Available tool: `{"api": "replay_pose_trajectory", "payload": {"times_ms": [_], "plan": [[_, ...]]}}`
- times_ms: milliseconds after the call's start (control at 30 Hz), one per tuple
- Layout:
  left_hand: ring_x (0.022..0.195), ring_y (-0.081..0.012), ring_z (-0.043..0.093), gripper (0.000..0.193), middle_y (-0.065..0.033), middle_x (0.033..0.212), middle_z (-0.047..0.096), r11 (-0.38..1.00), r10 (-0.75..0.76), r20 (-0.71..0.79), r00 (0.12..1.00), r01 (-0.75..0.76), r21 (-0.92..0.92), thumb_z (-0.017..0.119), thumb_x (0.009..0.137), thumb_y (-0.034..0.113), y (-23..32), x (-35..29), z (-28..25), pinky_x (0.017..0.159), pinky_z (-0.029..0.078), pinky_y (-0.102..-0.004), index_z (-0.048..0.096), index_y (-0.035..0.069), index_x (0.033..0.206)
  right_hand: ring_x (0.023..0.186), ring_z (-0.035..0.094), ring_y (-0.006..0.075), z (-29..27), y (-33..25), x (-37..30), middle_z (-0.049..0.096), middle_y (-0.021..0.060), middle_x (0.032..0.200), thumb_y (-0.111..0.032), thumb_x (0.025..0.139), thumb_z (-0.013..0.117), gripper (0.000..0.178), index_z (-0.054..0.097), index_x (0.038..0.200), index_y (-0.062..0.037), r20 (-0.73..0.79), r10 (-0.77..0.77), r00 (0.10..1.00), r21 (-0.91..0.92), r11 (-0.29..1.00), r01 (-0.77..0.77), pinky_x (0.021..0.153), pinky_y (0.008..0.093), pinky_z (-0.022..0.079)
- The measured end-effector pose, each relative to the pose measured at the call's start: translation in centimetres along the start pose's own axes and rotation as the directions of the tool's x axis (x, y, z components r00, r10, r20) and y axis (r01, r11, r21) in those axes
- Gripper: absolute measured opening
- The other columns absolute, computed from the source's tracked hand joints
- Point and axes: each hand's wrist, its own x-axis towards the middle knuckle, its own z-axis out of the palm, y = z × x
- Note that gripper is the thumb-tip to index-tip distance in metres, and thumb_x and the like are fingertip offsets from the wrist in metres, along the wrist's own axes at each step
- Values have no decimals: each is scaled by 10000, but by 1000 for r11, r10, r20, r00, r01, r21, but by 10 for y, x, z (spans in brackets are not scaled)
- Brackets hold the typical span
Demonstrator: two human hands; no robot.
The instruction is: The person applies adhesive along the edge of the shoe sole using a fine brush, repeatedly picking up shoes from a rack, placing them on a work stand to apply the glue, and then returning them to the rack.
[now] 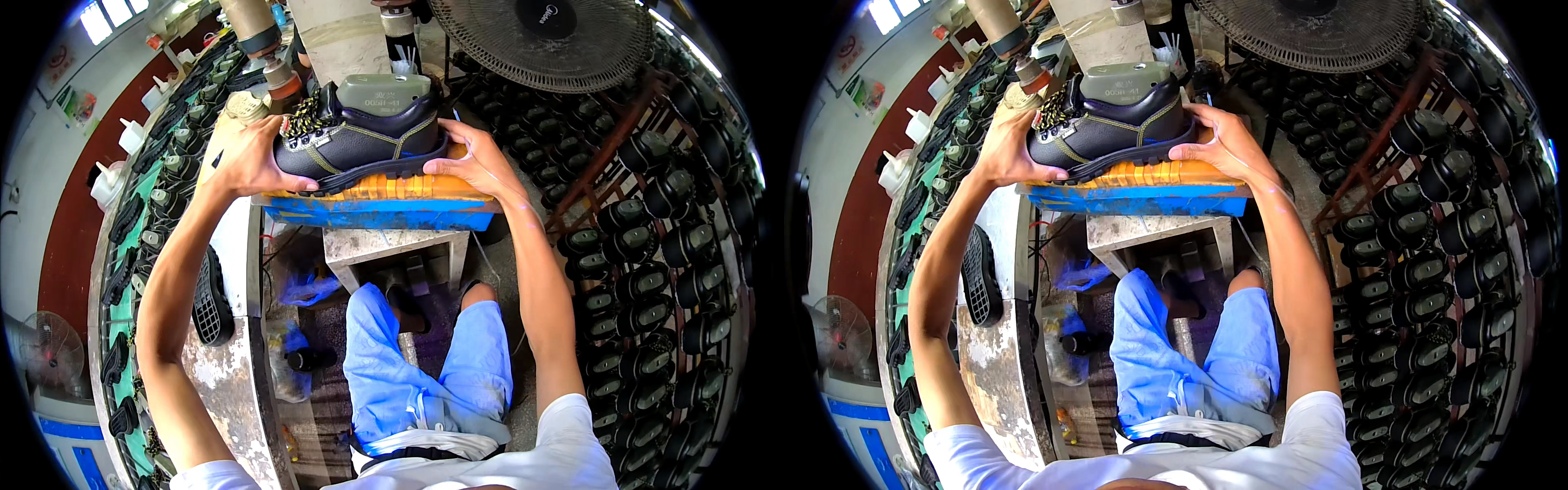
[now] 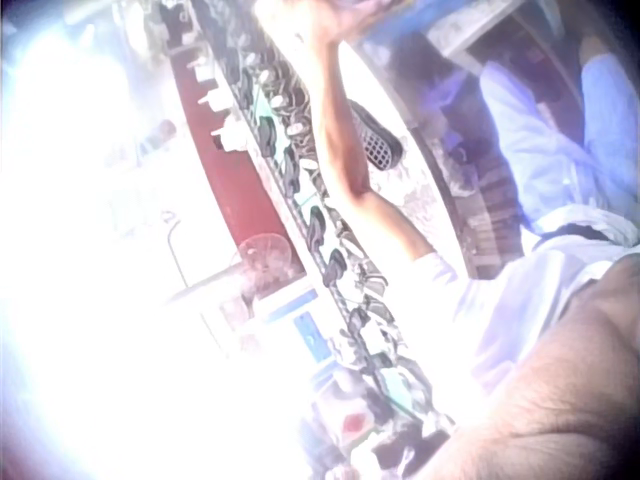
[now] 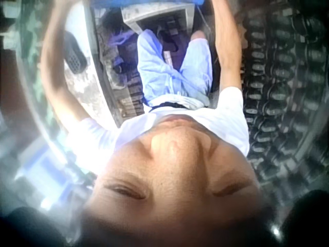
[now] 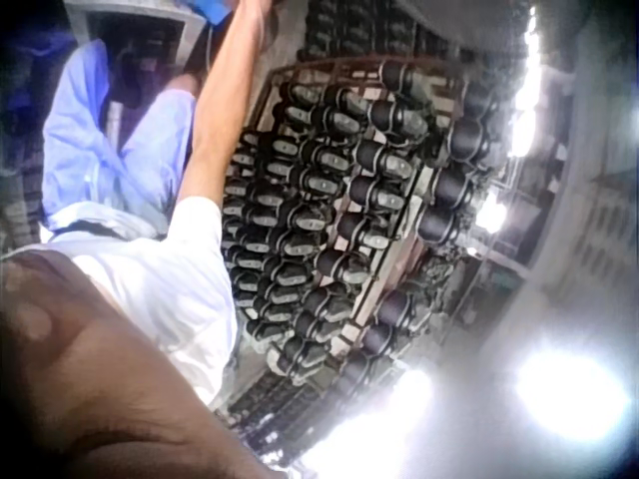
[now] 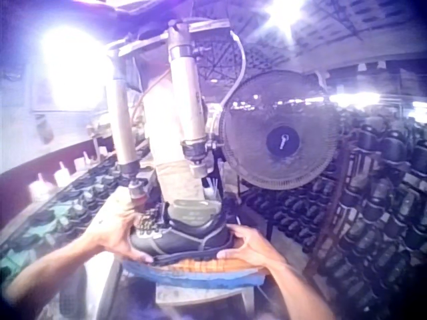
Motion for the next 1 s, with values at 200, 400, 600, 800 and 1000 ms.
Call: {"api": "replay_pose_trajectory", "payload": {"times_ms": [200,400,600,800,1000], "plan": [[1146,-437,667,1235,-308,1219,667,998,56,-55,997,-56,1,864,530,806,-14,13,15,1048,518,-474,583,-126,1289,1180,660,184,5,9,10,719,140,1301,-140,747,949,782,589,1415,50,11,-39,999,-36,999,39,1061,332,504],[1274,-289,633,983,-225,1429,626,789,70,130,989,25,-613,914,787,391,-58,-2,10,1099,506,-399,454,-8,1558,1248,635,209,-3,9,10,695,177,1344,-139,791,912,748,571,1425,64,14,24,1000,-32,999,-24,1113,336,459],[1355,-237,564,923,-158,1491,592,442,116,29,993,-25,-896,850,835,87,-76,-28,37,1206,421,-393,366,7,1616,1241,645,217,0,6,13,697,185,1334,-151,793,908,729,581,1409,61,29,61,998,-68,996,-58,1116,338,460],[1259,-221,647,895,-140,1385,681,618,74,96,993,30,-785,868,796,80,-70,-20,24,1126,496,-356,434,-19,1572,1217,653,210,0,11,14,710,170,1304,-158,800,901,708,589,1400,50,23,42,999,-120,992,-39,1109,342,468],[1105,-343,728,944,-259,1170,730,983,145,88,986,-134,-122,884,777,370,-65,-17,3,1007,552,-447,480,-5,1544,1228,637,208,-1,10,16,692,172,1336,-171,804,907,728,580,1414,52,45,42,998,-75,996,-39,1119,327,447]]}}
